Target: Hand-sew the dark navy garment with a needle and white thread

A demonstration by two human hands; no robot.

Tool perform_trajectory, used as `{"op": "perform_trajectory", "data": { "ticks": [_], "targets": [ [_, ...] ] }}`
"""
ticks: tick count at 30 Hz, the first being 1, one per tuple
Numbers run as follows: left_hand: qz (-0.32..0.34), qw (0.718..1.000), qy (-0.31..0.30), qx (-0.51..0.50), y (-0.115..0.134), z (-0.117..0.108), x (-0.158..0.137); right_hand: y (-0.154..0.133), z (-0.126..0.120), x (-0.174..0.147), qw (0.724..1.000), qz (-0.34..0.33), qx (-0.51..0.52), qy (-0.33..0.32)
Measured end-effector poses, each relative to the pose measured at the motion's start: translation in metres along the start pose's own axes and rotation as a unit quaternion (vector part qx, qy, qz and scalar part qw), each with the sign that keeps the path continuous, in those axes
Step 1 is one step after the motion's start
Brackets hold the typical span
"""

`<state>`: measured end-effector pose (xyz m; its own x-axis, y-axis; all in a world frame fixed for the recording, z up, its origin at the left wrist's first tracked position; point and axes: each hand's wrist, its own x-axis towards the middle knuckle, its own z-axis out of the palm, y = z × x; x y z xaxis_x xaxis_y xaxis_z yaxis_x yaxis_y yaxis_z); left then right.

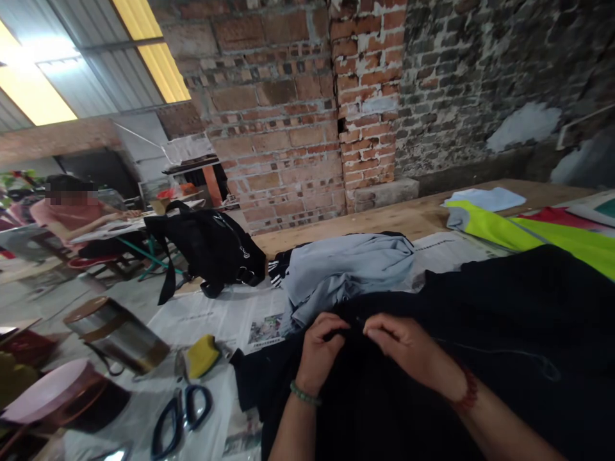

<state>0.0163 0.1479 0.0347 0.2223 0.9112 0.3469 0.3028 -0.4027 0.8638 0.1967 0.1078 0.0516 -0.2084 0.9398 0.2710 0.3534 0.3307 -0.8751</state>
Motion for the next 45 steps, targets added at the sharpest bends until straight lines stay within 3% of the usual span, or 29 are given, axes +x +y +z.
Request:
{"op": "perform_trajectory", "data": {
  "ticks": [3, 6, 12, 19, 29, 39, 45],
  "targets": [
    [-0.011, 1.000, -0.024, -0.008, 0.003, 0.003, -0.002, 0.005, 0.011, -0.021, 0.992, 0.035, -0.040, -0.114],
    [-0.023, 0.999, -0.035, -0.008, 0.006, 0.009, -0.003, 0.010, 0.015, -0.033, 0.985, 0.073, -0.060, -0.148],
    [-0.041, 0.999, -0.034, -0.007, 0.005, 0.016, -0.004, 0.017, 0.014, -0.032, 0.989, 0.112, -0.052, -0.078],
    [-0.048, 0.998, -0.045, -0.022, 0.004, 0.019, -0.005, 0.027, 0.018, -0.030, 0.994, 0.094, -0.048, -0.018],
    [-0.053, 0.998, -0.041, -0.004, 0.006, 0.025, -0.004, 0.029, 0.019, -0.029, 0.993, 0.084, -0.067, -0.039],
    [-0.036, 0.995, -0.089, -0.023, 0.007, 0.027, -0.006, 0.034, 0.027, -0.029, 0.996, 0.073, -0.029, 0.032],
    [-0.052, 0.989, -0.117, -0.073, -0.002, 0.035, -0.008, 0.033, 0.035, -0.026, 0.988, 0.129, 0.053, 0.065]
  ]
}}
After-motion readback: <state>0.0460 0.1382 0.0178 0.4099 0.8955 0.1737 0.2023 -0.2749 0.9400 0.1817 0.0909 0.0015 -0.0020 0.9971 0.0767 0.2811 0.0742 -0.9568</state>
